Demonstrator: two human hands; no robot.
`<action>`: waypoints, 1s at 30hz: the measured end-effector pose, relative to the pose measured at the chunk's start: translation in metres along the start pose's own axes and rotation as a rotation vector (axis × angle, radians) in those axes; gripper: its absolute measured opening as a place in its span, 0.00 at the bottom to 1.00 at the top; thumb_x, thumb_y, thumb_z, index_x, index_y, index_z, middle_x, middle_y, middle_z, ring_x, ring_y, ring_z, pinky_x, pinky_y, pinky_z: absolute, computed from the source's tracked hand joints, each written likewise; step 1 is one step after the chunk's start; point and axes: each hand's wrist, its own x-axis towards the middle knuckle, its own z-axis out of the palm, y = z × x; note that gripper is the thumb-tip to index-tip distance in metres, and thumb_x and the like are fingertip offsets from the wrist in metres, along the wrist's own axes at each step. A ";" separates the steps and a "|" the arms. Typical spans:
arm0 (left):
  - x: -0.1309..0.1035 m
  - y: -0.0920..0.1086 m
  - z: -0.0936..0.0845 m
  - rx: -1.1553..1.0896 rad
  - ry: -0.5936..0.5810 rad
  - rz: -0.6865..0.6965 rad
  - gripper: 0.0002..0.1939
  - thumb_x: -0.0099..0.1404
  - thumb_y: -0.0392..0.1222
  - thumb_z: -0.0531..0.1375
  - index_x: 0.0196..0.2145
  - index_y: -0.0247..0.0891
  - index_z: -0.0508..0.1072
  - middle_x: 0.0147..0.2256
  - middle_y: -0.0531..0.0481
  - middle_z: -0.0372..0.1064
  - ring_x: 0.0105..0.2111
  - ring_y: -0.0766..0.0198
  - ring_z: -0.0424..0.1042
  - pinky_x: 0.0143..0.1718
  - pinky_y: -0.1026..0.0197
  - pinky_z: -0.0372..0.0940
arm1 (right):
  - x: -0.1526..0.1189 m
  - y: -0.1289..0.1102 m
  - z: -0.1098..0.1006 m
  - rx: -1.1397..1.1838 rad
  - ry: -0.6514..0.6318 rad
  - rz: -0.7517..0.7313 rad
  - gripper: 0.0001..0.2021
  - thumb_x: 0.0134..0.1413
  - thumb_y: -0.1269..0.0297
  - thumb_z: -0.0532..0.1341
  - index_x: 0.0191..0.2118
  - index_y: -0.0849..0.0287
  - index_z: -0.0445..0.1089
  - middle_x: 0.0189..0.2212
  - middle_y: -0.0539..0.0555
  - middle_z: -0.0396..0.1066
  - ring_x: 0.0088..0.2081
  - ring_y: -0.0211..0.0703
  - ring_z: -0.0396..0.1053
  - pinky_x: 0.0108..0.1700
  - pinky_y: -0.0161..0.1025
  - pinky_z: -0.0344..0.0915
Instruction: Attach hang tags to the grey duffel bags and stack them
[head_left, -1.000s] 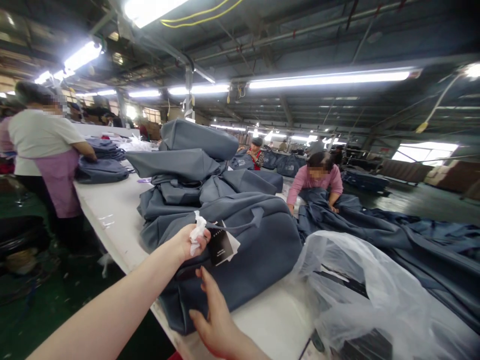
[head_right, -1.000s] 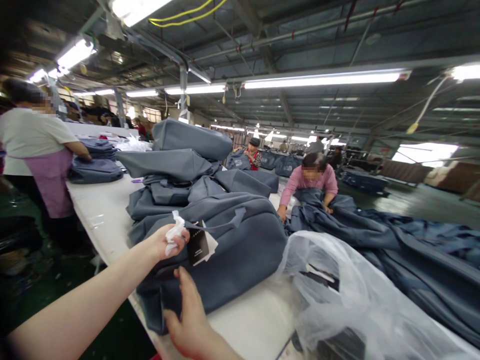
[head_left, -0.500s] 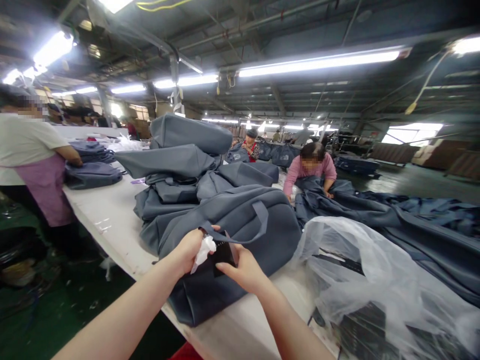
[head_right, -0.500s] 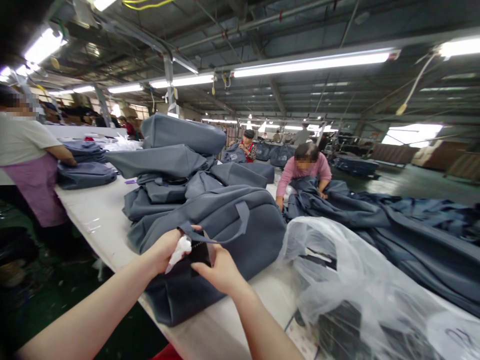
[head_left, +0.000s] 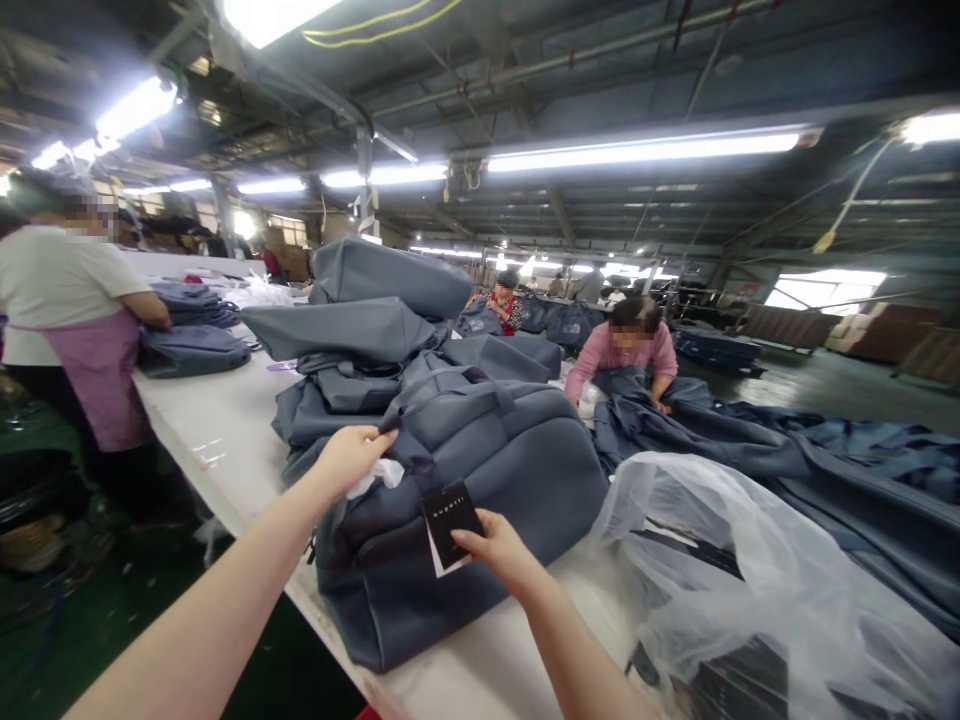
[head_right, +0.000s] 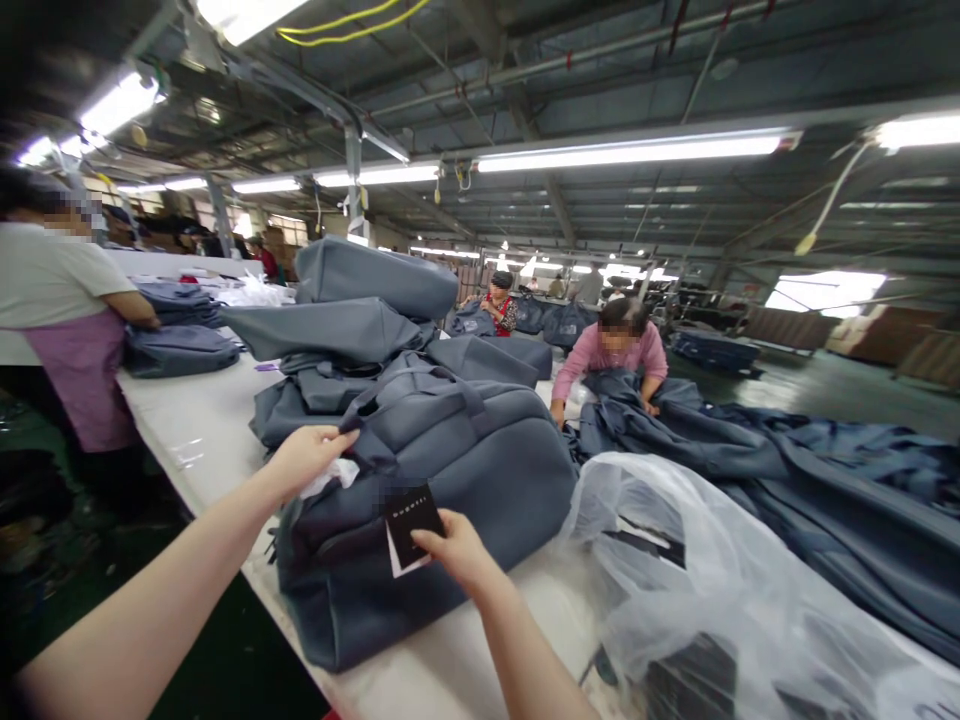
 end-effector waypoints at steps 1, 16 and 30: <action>-0.009 0.001 0.000 0.013 0.012 0.026 0.21 0.58 0.57 0.55 0.22 0.37 0.74 0.18 0.53 0.66 0.22 0.62 0.66 0.24 0.64 0.57 | -0.005 0.005 0.002 -0.026 0.030 -0.017 0.21 0.43 0.50 0.66 0.37 0.63 0.70 0.31 0.56 0.74 0.32 0.47 0.72 0.33 0.41 0.68; -0.168 -0.080 0.039 0.145 0.398 -0.062 0.18 0.63 0.52 0.55 0.47 0.42 0.71 0.49 0.43 0.70 0.51 0.53 0.68 0.54 0.54 0.62 | -0.104 0.071 -0.020 -0.048 0.622 0.109 0.27 0.37 0.43 0.66 0.38 0.59 0.71 0.41 0.61 0.73 0.48 0.57 0.69 0.49 0.48 0.68; 0.010 -0.059 -0.021 0.367 -0.158 -0.058 0.45 0.47 0.75 0.53 0.48 0.33 0.69 0.49 0.33 0.69 0.49 0.42 0.68 0.47 0.51 0.62 | -0.067 0.081 0.017 0.733 0.447 0.360 0.15 0.44 0.57 0.68 0.36 0.61 0.72 0.35 0.58 0.76 0.39 0.46 0.74 0.41 0.39 0.72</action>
